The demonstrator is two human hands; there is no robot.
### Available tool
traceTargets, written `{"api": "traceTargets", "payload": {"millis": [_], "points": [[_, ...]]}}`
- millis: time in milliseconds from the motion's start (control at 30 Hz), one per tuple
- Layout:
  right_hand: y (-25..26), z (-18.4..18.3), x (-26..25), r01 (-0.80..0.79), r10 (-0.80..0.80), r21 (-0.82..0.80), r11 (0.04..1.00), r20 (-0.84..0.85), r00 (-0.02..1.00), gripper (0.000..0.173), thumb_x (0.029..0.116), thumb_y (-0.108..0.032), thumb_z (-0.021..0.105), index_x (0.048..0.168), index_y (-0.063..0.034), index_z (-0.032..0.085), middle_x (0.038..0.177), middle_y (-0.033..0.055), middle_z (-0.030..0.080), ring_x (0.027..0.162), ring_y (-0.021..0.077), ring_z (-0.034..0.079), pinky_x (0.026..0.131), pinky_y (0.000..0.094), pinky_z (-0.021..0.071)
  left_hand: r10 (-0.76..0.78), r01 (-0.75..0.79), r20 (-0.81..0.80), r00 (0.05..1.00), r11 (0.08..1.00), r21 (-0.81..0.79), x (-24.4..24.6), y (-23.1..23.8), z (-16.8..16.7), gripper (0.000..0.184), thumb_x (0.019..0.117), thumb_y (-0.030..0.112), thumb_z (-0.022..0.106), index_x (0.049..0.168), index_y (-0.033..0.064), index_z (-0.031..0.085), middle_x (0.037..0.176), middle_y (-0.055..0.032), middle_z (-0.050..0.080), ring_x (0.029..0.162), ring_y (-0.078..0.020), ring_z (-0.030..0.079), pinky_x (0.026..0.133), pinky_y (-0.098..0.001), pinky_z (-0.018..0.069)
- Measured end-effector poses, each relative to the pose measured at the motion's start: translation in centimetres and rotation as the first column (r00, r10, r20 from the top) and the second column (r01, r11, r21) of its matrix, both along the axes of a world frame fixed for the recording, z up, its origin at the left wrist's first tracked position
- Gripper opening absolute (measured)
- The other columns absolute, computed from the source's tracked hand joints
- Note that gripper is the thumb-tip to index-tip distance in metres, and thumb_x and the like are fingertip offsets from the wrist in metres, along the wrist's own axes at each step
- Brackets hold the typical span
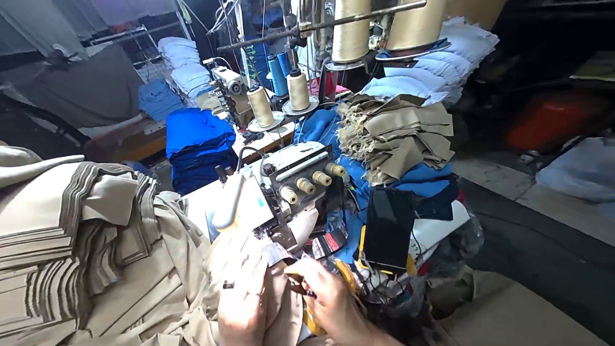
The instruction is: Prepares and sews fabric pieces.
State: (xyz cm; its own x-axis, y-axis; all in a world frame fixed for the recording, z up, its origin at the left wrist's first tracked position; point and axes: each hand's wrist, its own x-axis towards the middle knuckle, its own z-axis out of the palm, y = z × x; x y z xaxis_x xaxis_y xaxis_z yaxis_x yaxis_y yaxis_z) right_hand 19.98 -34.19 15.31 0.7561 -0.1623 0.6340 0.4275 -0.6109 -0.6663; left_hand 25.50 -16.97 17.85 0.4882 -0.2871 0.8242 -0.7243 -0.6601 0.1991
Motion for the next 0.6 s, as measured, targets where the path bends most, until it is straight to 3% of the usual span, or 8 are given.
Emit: {"api": "traceTargets", "payload": {"millis": [100, 167, 233, 400, 600], "points": [[1.0, -2.2, -0.6, 0.055, -0.048, 0.033, 0.998, -0.182, 0.982, 0.035, 0.0863, -0.004, 0.071, 0.121, -0.0003, 0.072, 0.123, 0.0163, 0.071, 0.102, 0.0231, 0.074, 0.083, 0.0385, 0.0629, 0.030, -0.033, -0.032, 0.999, 0.994, -0.102, -0.2, -0.5, -0.5, 0.014, 0.0934, 0.009, 0.067, 0.098, 0.0039, 0.079, 0.099, -0.0131, 0.077, 0.100, -0.0190, 0.073, 0.090, -0.0304, 0.0584], [1.0, -1.2, -0.3, 0.057, -0.015, 0.124, 0.991, -0.316, 0.949, 0.039, 0.0927, -0.016, 0.071, 0.127, 0.0019, 0.069, 0.127, 0.0172, 0.070, 0.114, 0.0254, 0.070, 0.097, 0.0403, 0.0577, -0.016, 0.011, -0.041, 0.999, 0.991, -0.130, -0.2, -1.0, -0.5, 0.013, 0.0932, 0.007, 0.067, 0.098, 0.0032, 0.079, 0.102, -0.0132, 0.077, 0.106, -0.0189, 0.072, 0.095, -0.0306, 0.0579], [0.6, 0.2, 0.4, -0.004, 0.142, 0.302, 0.953, -0.436, 0.889, 0.043, 0.0964, -0.026, 0.068, 0.128, 0.0029, 0.067, 0.124, 0.0169, 0.071, 0.116, 0.0223, 0.068, 0.103, 0.0381, 0.0526, -0.063, 0.058, -0.035, 0.997, 0.988, -0.142, 0.1, -1.0, -0.4, 0.012, 0.0930, 0.006, 0.068, 0.097, 0.0030, 0.078, 0.104, -0.0135, 0.077, 0.110, -0.0190, 0.071, 0.098, -0.0306, 0.0561], [-0.2, -0.8, 1.0, -0.153, 0.353, 0.506, 0.849, -0.328, 0.876, 0.026, 0.0912, -0.018, 0.071, 0.107, 0.0018, 0.073, 0.097, 0.0075, 0.073, 0.089, 0.0046, 0.067, 0.084, 0.0220, 0.0549, -0.117, 0.110, -0.043, 0.992, 0.983, -0.148, 0.3, -0.7, -0.5, 0.011, 0.0940, 0.007, 0.068, 0.097, 0.0050, 0.078, 0.103, -0.0097, 0.077, 0.109, -0.0149, 0.071, 0.099, -0.0288, 0.0558], [0.0, -0.7, 0.0, -0.177, 0.435, 0.622, 0.763, -0.291, 0.852, 0.015, 0.0928, -0.010, 0.067, 0.103, 0.0006, 0.070, 0.090, 0.0014, 0.069, 0.073, -0.0021, 0.060, 0.068, 0.0154, 0.0513, -0.150, 0.144, -0.048, 0.987, 0.982, -0.123, 0.6, -0.2, -0.8, 0.011, 0.0945, 0.008, 0.067, 0.099, 0.0061, 0.078, 0.104, -0.0091, 0.077, 0.107, -0.0129, 0.071, 0.096, -0.0258, 0.0560]]}}
